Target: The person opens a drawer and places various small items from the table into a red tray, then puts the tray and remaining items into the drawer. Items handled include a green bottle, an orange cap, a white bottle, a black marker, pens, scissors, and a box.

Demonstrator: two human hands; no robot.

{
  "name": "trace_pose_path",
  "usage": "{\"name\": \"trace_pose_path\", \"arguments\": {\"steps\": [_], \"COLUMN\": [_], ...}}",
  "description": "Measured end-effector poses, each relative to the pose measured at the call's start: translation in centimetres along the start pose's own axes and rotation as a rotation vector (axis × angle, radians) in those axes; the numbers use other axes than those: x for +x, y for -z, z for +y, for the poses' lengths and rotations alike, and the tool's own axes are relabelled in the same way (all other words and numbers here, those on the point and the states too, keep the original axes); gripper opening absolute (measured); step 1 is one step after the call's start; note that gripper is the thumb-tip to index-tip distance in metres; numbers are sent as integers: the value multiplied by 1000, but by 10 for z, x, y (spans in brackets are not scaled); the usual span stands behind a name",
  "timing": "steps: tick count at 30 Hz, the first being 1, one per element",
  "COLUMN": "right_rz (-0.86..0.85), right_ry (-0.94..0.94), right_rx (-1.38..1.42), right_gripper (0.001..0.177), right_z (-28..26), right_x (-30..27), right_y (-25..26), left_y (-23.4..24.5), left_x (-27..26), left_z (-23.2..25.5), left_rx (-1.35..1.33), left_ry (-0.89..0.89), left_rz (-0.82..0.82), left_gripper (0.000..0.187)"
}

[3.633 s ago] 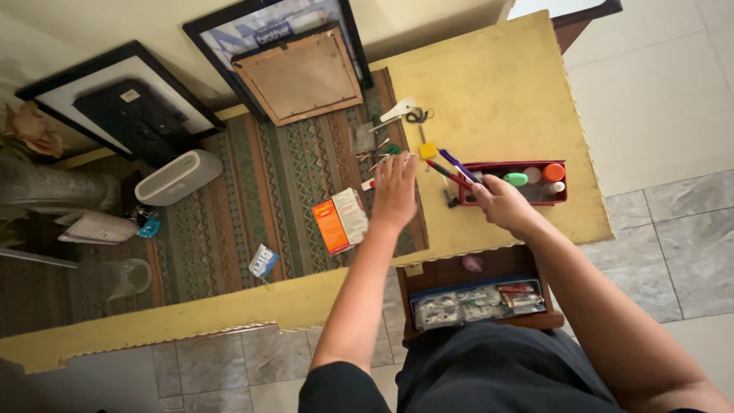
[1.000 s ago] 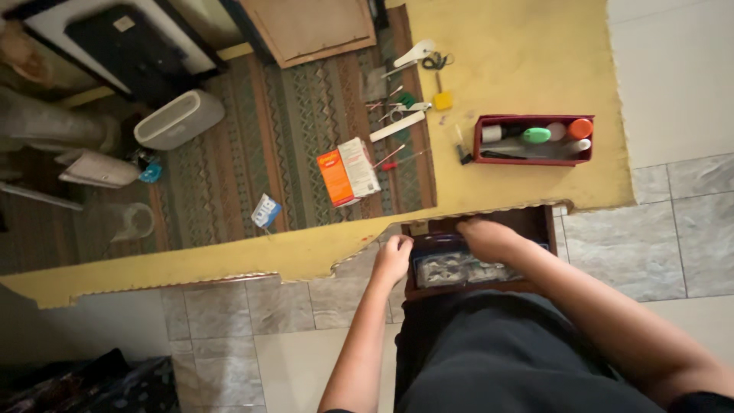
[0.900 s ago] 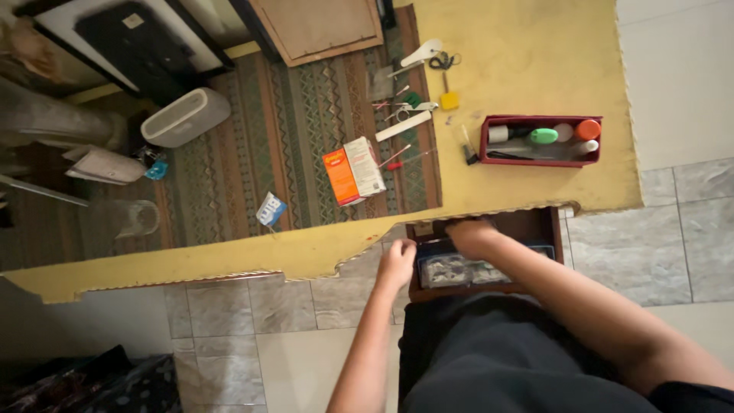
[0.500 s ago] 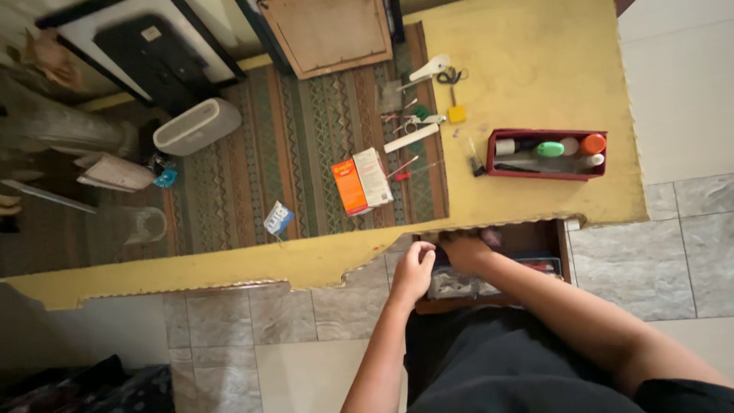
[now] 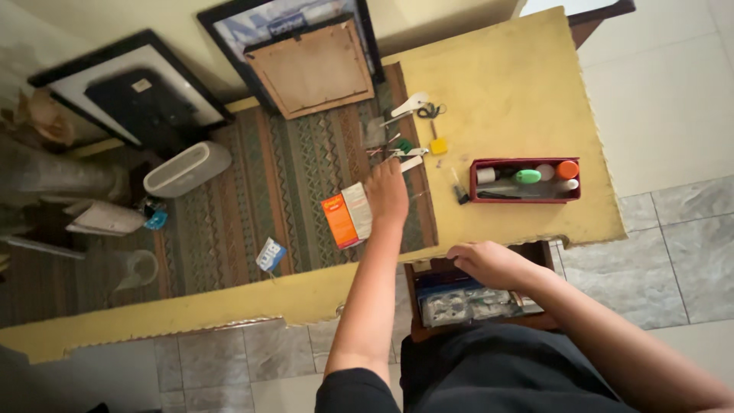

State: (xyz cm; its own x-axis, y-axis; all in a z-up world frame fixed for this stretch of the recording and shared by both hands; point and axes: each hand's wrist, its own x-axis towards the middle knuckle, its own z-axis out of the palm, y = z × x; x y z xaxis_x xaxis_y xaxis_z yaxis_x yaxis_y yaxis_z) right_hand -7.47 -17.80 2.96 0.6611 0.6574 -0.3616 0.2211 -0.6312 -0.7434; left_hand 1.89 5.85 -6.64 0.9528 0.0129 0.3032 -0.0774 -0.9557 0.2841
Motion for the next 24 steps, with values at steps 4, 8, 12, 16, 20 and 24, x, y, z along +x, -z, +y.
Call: {"name": "trace_pose_path", "arguments": {"steps": [4,8,12,16,20,24], "right_rz": [15,83,269,339,-29,-178], "right_ry": [-121,-112,-271,-169,127,-206], "right_rx": [56,140,266,287,35,-174], "right_gripper": [26,24,31,57,53,48], "right_z": [12,25,28,21,29,53], "right_x": [-10,-19,-18,-29,-31,-29], "right_y": [7,4,8,20,5,-35], "left_y": [-18,6,45,65,70,32], "left_x": [5,-1,-31,-99,-155,-199], "left_z": [-9,2,42,88,94,80], "left_rx": [179,53,-293,-338,-509,-383], "left_ry": [-40,-97,-137,-241,-190,-92], "left_rz": [-141,41,-140,-336,-246,-389], "left_gripper": [14,16,20,22,19,18]}}
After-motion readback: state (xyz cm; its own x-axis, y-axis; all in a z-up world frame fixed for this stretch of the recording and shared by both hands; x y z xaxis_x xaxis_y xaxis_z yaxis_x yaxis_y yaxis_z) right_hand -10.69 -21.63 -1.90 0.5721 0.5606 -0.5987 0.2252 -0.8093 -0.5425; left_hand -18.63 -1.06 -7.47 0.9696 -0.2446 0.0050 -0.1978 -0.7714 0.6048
